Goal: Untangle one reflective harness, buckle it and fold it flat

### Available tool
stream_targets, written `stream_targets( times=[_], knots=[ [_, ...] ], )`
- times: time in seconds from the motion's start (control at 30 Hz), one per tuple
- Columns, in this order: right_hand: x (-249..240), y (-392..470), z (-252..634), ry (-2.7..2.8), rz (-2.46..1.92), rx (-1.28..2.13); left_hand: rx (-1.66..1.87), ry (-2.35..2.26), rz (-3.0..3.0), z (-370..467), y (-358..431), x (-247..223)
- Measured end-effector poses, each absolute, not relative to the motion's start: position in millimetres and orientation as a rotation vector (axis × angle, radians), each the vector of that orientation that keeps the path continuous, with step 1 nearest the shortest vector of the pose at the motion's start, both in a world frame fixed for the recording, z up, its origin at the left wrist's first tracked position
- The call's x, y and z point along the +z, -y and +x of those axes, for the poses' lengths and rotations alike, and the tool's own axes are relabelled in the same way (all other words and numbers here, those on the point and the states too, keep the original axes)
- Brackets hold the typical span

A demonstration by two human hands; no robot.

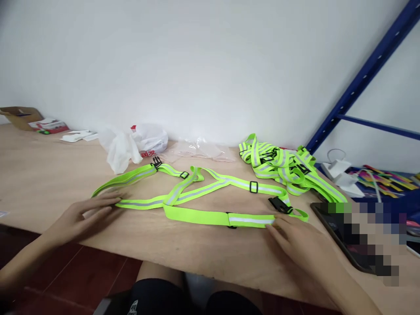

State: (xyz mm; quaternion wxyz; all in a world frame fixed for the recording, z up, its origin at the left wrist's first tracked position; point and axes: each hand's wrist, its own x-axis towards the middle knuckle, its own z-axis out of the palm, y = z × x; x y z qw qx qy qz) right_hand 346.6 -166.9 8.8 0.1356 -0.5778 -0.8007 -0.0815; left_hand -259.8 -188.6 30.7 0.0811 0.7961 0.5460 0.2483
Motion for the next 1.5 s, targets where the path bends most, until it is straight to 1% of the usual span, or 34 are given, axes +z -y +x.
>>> stream_targets(
  times=[0.07, 0.1, 0.23, 0.3, 0.4, 0.47, 0.57, 0.67, 0.87, 1.0, 1.13, 1.27, 1.4, 1.5],
  knots=[
    [12, 161, 327, 2.398, -1.547, -0.249, 0.9, -1.727, 2.38, -262, 193, 33],
    [13, 160, 313, 2.448, -1.452, -0.226, 0.898, -1.764, 2.411, -262, 194, 33],
    [13, 160, 257, 2.602, -1.076, -0.151, 0.687, -1.728, 2.634, -255, 189, 24],
    [13, 159, 237, 2.62, -1.033, -0.134, 0.656, -1.693, 2.713, -252, 182, 20],
    [12, 157, 227, 2.629, -1.027, -0.102, 0.717, -1.72, 2.753, -258, 171, 19],
    [11, 157, 230, 2.621, -0.985, -0.154, 0.774, -1.767, 2.752, -267, 165, 24],
    [7, 161, 236, 2.578, -0.914, -0.362, 0.837, -1.819, 2.751, -276, 158, 36],
    [5, 168, 237, 2.556, -0.922, -0.46, 0.852, -1.822, 2.743, -273, 153, 47],
    [9, 174, 243, 2.548, -1.067, -0.36, 0.753, -1.85, 2.455, -255, 164, 63],
    [10, 178, 253, 2.55, -1.144, -0.306, 0.659, -1.887, 2.338, -253, 174, 63],
    [7, 184, 259, 2.564, -1.18, -0.329, 0.806, -1.7, 2.294, -244, 182, 54],
    [0, 188, 259, 2.598, -1.141, -0.424, 0.975, -1.514, 2.092, -229, 185, 57],
    [2, 180, 256, 2.662, -1.168, -0.571, 1.029, -1.48, 2.012, -221, 176, 85],
    [29, 165, 259, 2.669, -1.175, -0.537, 1.021, -1.523, 2.044, -217, 164, 124]
  ],
)
